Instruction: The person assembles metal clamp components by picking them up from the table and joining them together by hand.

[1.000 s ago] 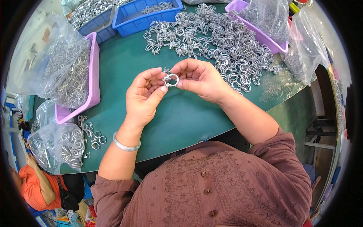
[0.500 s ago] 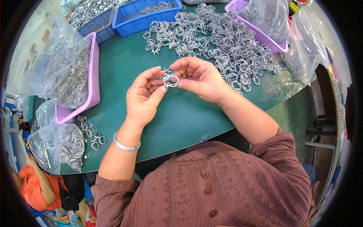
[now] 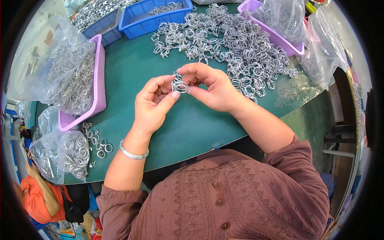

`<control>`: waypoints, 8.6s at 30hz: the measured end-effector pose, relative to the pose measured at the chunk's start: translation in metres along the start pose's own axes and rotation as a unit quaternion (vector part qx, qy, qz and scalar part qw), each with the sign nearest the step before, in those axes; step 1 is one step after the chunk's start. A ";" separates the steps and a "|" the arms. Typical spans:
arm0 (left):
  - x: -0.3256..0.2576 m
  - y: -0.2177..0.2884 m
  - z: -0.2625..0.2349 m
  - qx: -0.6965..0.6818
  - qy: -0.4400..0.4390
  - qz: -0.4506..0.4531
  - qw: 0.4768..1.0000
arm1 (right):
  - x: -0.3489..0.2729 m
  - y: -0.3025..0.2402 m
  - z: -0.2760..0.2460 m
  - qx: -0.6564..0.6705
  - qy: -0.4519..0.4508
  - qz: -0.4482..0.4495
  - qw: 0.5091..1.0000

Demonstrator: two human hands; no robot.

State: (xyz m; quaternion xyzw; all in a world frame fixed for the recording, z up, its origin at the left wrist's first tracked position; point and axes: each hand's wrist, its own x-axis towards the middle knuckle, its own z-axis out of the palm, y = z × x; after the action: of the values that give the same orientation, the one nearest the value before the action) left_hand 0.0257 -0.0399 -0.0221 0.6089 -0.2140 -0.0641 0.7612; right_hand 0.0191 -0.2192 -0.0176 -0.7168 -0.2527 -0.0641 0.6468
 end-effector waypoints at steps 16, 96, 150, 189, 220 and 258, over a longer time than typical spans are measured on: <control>0.009 0.005 -0.015 -0.236 0.075 -0.178 0.952 | -0.003 0.010 -0.012 -0.489 0.016 -0.062 0.870; -0.002 -0.006 -0.001 0.191 0.007 0.045 0.981 | 0.000 -0.003 -0.008 0.200 -0.030 0.125 0.971; -0.003 0.000 -0.001 0.217 0.008 0.006 0.976 | 0.000 0.004 -0.007 0.083 -0.028 0.105 0.991; -0.001 0.004 0.002 0.292 0.015 0.086 0.952 | 0.000 0.003 -0.006 0.141 -0.024 0.118 0.983; -0.001 -0.007 -0.005 0.239 -0.029 0.015 0.971 | 0.002 0.001 -0.010 0.101 -0.033 0.132 0.985; 0.000 0.001 0.001 0.308 -0.006 0.094 0.947 | 0.001 -0.004 -0.011 0.141 -0.032 0.141 0.979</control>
State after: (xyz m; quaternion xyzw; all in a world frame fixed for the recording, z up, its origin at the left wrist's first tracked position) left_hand 0.0247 -0.0404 -0.0207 0.7905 -0.2843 0.0731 0.5375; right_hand 0.0212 -0.2296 -0.0121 -0.6481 -0.1762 0.0866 0.7359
